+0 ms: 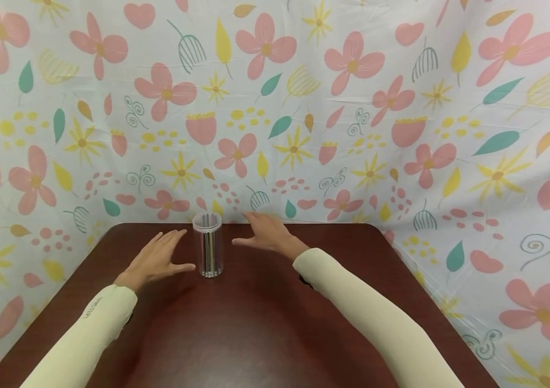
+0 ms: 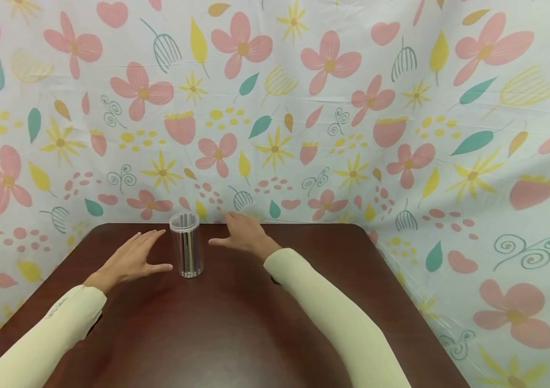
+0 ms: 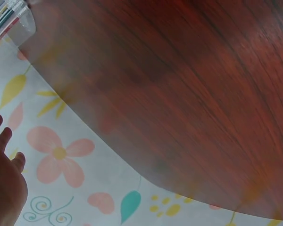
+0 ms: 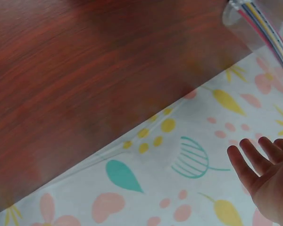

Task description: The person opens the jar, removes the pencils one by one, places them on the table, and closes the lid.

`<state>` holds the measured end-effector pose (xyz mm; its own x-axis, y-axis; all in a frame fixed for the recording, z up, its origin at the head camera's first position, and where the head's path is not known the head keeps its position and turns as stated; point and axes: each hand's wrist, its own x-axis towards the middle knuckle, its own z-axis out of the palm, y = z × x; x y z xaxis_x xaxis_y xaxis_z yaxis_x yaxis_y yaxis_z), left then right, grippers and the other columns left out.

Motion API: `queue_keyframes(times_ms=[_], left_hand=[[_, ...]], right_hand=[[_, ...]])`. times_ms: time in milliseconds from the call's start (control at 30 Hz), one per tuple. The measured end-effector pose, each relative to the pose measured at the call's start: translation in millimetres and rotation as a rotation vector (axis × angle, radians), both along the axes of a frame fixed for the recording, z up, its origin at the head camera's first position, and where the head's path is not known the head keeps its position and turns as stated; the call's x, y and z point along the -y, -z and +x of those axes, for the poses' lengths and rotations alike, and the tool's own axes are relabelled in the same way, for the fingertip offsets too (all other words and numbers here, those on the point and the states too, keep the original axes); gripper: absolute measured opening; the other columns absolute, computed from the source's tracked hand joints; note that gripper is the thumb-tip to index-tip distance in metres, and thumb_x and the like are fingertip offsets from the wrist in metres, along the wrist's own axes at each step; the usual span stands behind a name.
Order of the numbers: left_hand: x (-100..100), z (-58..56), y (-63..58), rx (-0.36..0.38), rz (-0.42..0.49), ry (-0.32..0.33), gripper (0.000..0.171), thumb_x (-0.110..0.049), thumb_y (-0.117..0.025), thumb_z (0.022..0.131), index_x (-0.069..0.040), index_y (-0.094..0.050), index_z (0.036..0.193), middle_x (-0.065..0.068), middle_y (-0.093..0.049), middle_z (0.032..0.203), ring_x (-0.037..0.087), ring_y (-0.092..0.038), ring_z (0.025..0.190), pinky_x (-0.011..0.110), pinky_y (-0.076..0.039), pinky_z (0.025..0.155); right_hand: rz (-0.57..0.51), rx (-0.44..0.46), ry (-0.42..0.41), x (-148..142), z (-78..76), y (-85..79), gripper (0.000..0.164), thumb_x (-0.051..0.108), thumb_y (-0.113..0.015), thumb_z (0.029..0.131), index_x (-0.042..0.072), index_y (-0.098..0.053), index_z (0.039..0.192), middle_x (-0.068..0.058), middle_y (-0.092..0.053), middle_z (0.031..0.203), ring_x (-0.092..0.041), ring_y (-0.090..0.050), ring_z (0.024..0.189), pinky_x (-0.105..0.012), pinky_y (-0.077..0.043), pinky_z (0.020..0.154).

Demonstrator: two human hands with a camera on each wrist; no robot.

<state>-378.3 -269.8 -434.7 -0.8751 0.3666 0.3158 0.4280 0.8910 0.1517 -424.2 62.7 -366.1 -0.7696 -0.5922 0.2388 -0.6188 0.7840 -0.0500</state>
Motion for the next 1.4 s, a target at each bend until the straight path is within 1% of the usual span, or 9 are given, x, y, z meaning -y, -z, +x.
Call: queue_keyframes(times_ms=[300, 567, 633, 767, 867, 1067, 1233, 1367, 1400], left_hand=[[-6.7, -1.7, 2.9, 0.008, 0.051, -0.002, 0.107, -0.059, -0.084, 0.081, 0.001, -0.038, 0.157, 0.024, -0.046, 0.156, 0.04, -0.04, 0.147, 0.061, -0.016, 0.123], [-12.4, -3.3, 6.2, 0.024, 0.119, -0.004, 0.109, -0.058, -0.085, 0.081, -0.001, -0.035, 0.158, 0.024, -0.046, 0.156, 0.043, -0.044, 0.143, 0.061, -0.025, 0.121], [-14.0, -3.6, 6.7, 0.028, 0.141, -0.005, 0.11, -0.058, -0.085, 0.08, -0.001, -0.034, 0.159, 0.024, -0.046, 0.156, 0.044, -0.044, 0.143, 0.062, -0.029, 0.119], [-16.7, -3.9, 7.8, 0.049, 0.178, -0.01, 0.112, -0.059, -0.086, 0.08, -0.003, -0.032, 0.161, 0.023, -0.043, 0.158, 0.046, -0.044, 0.143, 0.063, -0.035, 0.114], [-18.6, -4.2, 8.3, 0.061, 0.197, -0.012, 0.113, -0.059, -0.085, 0.08, -0.002, -0.03, 0.161, 0.023, -0.041, 0.16, 0.045, -0.042, 0.144, 0.064, -0.036, 0.113], [-23.9, -4.3, 9.3, 0.096, 0.252, -0.029, 0.113, -0.059, -0.083, 0.083, -0.002, -0.027, 0.162, 0.025, -0.038, 0.161, 0.047, -0.04, 0.145, 0.067, -0.037, 0.111], [-30.1, -5.8, 9.4, 0.142, 0.306, -0.029, 0.114, -0.057, -0.082, 0.084, -0.004, -0.021, 0.164, 0.027, -0.034, 0.162, 0.05, -0.038, 0.145, 0.069, -0.037, 0.109], [-35.3, -7.9, 10.3, 0.143, 0.336, -0.015, 0.112, -0.056, -0.083, 0.085, -0.008, -0.022, 0.165, 0.026, -0.037, 0.161, 0.048, -0.041, 0.144, 0.069, -0.038, 0.108], [-36.5, -8.5, 10.8, 0.14, 0.343, -0.01, 0.111, -0.056, -0.082, 0.085, -0.008, -0.022, 0.164, 0.025, -0.037, 0.161, 0.048, -0.041, 0.144, 0.069, -0.039, 0.108]], right_hand=[[-0.025, 0.015, -0.011, 19.3, -1.3, -2.3, 0.095, 0.072, -0.062, 0.092, 0.015, -0.034, 0.163, -0.006, -0.049, 0.158, -0.023, -0.05, 0.142, -0.042, -0.048, 0.108], [-0.033, 0.014, -0.021, 36.4, 3.1, -2.6, 0.093, 0.07, -0.065, 0.092, 0.016, -0.036, 0.161, -0.005, -0.05, 0.157, -0.022, -0.053, 0.139, -0.04, -0.049, 0.107], [-0.032, 0.007, -0.021, 40.5, 3.9, -2.4, 0.093, 0.071, -0.064, 0.091, 0.016, -0.037, 0.161, -0.004, -0.05, 0.157, -0.021, -0.055, 0.137, -0.038, -0.051, 0.104], [-0.035, -0.01, -0.007, 48.3, 5.7, -2.6, 0.095, 0.074, -0.063, 0.09, 0.019, -0.036, 0.162, -0.003, -0.051, 0.156, -0.021, -0.061, 0.128, -0.034, -0.057, 0.088], [-0.05, -0.017, -0.009, 53.7, 6.5, -3.1, 0.094, 0.073, -0.063, 0.091, 0.019, -0.036, 0.163, -0.004, -0.053, 0.154, -0.021, -0.065, 0.121, -0.033, -0.058, 0.08], [-0.074, -0.019, -0.005, 62.5, 7.4, -2.4, 0.094, 0.075, -0.06, 0.092, 0.021, -0.033, 0.164, -0.004, -0.054, 0.153, -0.021, -0.066, 0.118, -0.031, -0.058, 0.077], [-0.108, -0.017, 0.012, 73.1, 8.7, -2.4, 0.093, 0.075, -0.059, 0.092, 0.021, -0.035, 0.163, -0.004, -0.055, 0.152, -0.021, -0.064, 0.122, -0.033, -0.057, 0.085], [-0.126, -0.028, 0.043, 83.0, 10.6, -1.5, 0.091, 0.077, -0.057, 0.091, 0.02, -0.04, 0.161, -0.005, -0.055, 0.152, -0.021, -0.061, 0.129, -0.036, -0.056, 0.094], [-0.126, -0.035, 0.052, 85.1, 10.9, -1.1, 0.091, 0.078, -0.057, 0.091, 0.02, -0.041, 0.16, -0.005, -0.056, 0.15, -0.021, -0.062, 0.128, -0.036, -0.056, 0.093]])
